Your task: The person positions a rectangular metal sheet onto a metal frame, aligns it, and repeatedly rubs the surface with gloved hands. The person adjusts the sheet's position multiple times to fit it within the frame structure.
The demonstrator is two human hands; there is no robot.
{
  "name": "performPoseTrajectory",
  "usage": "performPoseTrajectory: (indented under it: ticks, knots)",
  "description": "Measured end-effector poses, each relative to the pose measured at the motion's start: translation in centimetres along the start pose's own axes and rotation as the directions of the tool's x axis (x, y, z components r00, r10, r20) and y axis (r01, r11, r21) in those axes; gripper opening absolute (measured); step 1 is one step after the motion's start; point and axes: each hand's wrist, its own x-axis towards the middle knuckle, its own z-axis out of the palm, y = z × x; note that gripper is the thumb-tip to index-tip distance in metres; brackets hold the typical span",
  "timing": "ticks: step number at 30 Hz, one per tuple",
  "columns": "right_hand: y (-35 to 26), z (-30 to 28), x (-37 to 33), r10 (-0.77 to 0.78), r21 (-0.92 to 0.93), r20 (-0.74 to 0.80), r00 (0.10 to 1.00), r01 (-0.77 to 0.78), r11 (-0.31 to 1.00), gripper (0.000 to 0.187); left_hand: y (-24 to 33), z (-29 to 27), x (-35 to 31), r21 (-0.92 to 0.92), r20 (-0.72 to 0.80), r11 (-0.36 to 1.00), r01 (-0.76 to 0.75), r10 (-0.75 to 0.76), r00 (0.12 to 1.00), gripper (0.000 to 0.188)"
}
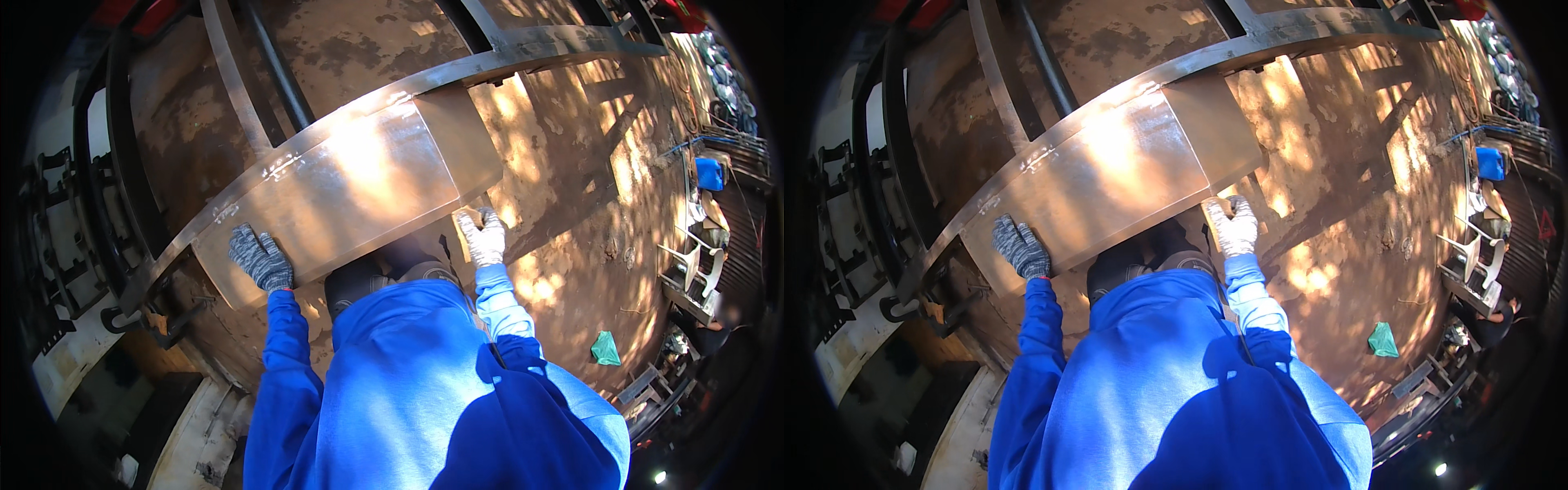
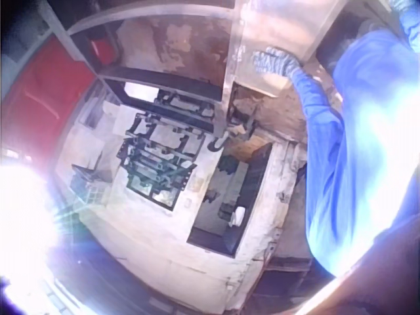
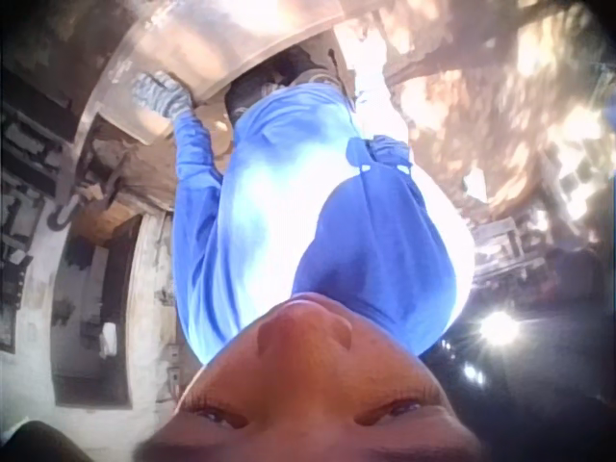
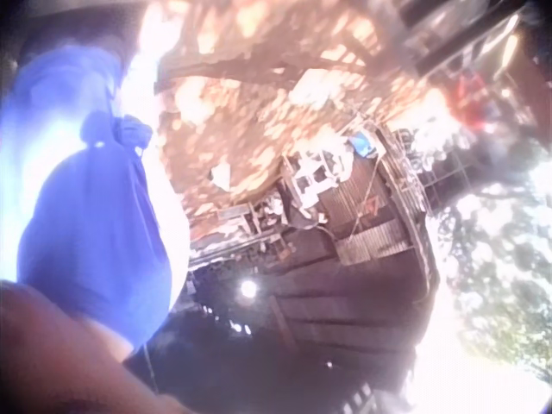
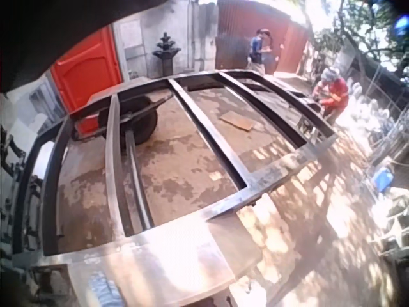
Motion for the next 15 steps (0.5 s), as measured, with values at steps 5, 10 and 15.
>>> performPoseTrajectory:
  ticks: [5,10,15]
  knots:
    - [-2.4,3.1,-1.7,-0.074,-0.388,0.036,0.997,0.082,0.918,0.038,-0.7,-0.2,-0.1,0.013,-0.008,1.0,0.001,0.0,1.0,0.051]
    - [-3.6,4.1,-2.9,-0.24,-0.457,-0.012,0.971,0.208,0.865,0.036,-0.3,-0.1,0.1,0.001,0.003,1.0,-0.002,0.002,1.0,0.05]
    - [-0.1,4.1,-4.7,-0.146,-0.251,0.05,0.988,0.154,0.956,0.039,-0.6,-0.7,0.2,-0.021,-0.009,0.999,-0.031,0.031,0.999,0.05]
